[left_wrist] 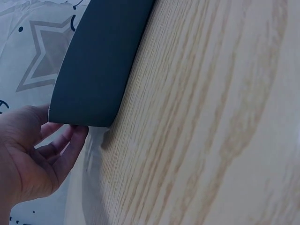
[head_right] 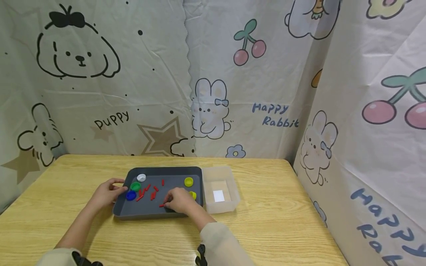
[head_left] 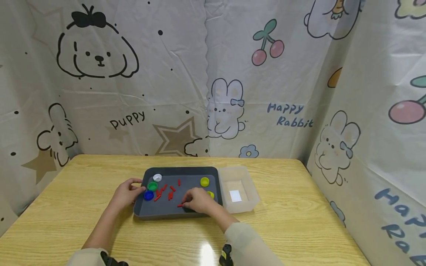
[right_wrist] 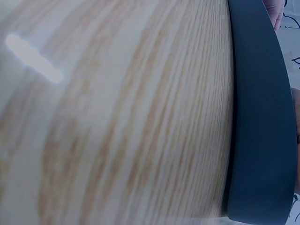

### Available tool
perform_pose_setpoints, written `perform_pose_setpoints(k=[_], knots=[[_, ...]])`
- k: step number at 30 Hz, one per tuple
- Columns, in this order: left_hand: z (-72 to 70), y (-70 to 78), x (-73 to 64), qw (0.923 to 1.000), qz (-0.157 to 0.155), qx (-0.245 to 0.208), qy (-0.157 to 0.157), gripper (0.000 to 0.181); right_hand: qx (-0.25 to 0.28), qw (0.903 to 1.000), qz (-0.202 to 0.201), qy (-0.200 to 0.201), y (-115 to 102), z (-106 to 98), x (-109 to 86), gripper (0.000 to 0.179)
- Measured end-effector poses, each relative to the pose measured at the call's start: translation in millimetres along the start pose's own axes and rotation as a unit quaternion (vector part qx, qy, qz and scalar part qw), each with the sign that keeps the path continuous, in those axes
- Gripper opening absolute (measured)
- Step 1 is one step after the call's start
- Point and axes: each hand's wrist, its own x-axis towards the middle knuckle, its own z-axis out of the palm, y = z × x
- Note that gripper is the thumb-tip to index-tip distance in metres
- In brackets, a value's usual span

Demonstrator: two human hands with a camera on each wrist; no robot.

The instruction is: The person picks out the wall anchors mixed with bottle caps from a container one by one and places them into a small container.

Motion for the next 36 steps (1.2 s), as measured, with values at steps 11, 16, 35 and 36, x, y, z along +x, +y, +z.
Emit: perform_pose_setpoints(k=[11, 16, 35, 36], knots=[[0.3, -0.5, 0.0, 1.0000, -0.001, -0.005, -0.001, 0.047, 0.003, 1.0000, -0.004, 0.002, -0.3, -2.0, -1.2, 0.004], [0.4, 0.7, -2.1, 0.9999, 0.005, -0.012, -0.004, 0.047, 0.009, 1.0000, -0.004, 0.003, -0.6, -2.1, -1.2, 0.005], [1.3, -0.3, -1.2, 0.9999, -0.005, -0.011, -0.003, 0.047, 0.015, 0.9999, -0.003, 0.003, 0.7, -1.6, -0.7, 0.004], [1.6, -0.4, -1.2, 0.9999, -0.007, -0.012, -0.003, 0.047, 0.014, 0.9999, -0.003, 0.003, 0.6, -1.5, -0.8, 0.004]])
